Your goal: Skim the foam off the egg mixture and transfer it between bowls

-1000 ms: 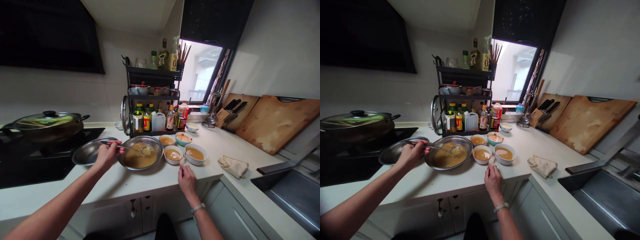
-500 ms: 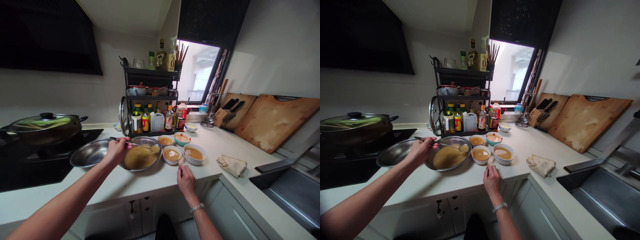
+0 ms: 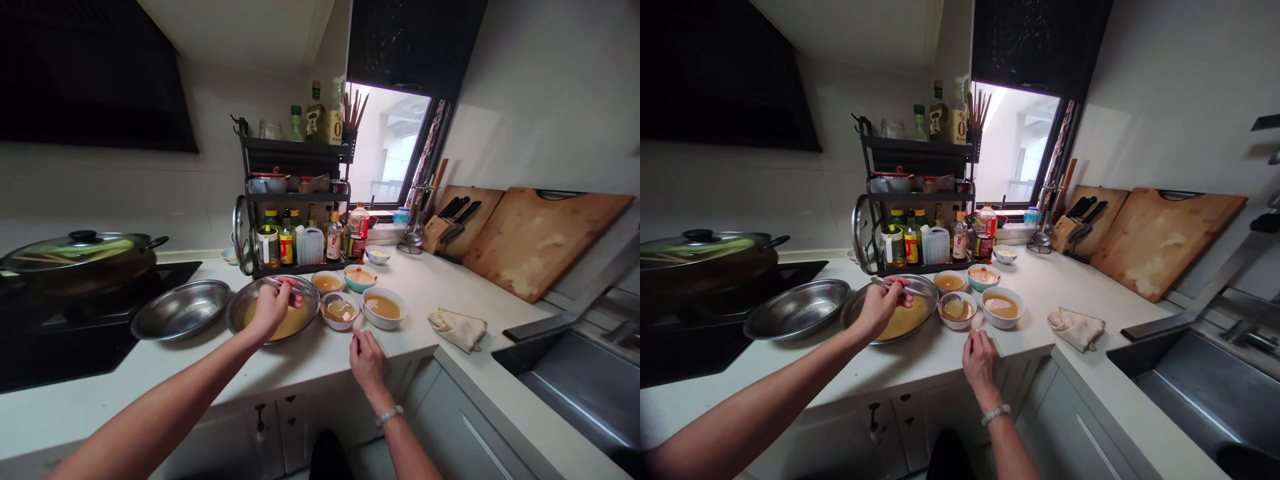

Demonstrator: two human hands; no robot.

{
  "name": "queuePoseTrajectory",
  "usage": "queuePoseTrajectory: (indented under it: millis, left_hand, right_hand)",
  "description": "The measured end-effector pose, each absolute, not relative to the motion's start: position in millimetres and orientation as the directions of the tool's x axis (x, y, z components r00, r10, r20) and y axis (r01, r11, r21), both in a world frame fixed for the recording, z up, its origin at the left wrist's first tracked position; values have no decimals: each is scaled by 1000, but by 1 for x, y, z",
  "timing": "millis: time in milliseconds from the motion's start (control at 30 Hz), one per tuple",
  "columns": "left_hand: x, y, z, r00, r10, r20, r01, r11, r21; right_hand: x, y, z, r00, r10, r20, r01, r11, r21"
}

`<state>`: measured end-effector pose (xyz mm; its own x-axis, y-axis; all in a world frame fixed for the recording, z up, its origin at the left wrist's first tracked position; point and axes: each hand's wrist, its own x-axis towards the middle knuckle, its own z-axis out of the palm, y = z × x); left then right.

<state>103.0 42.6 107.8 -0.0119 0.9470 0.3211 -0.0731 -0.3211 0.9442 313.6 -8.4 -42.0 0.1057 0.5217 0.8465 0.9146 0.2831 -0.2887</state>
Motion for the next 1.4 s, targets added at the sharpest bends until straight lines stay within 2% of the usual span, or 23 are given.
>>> queuePoseTrajectory:
  millis: [133,200,267,367,500,700,800,1033,1133,1267,1400]
  left_hand:
    - [103,30,102,165,853,495,151,-517,842]
    - [96,27,102,222,799,559,193,-598,778]
    - [87,26,104,209,773,599,204,-633,746]
    - [69,32,108,92,798,596,210,-601,771]
    - [44,42,106,-58,857,512,231,-488,842]
    - [13,42,86,-99,915,390,320,-342,883]
    - [-3,43,80,-92,922,376,386,-315,867]
    - [-27,44,78,-101,877,470,555,-343,758]
    - [-26,44,77,-110,897,427,509,-318,800]
    - [-22,49,73,-211,938,276,251,-221,943]
    - [-19,55,72,-345,932,110,14,-112,994]
  right_hand:
    - [314,-8,-42,102,514,852,912,294,-286]
    - [314,-8,-43,100,519,849,910,297,-288]
    - [314,-8,-43,99,524,846,910,297,-291]
    - [315,-7,-45,100,525,845,911,294,-290]
    - [316,-7,-45,99,533,840,915,283,-288]
    - [316,-7,-45,90,532,842,916,288,-280]
    - [316,-7,-45,84,524,847,918,290,-271]
    - [316,-6,-46,94,529,843,911,295,-287]
    - [316,-6,-47,99,531,842,906,302,-297]
    - [316,-6,-46,91,533,842,905,308,-293]
    - [316,-7,-45,89,528,845,908,306,-287]
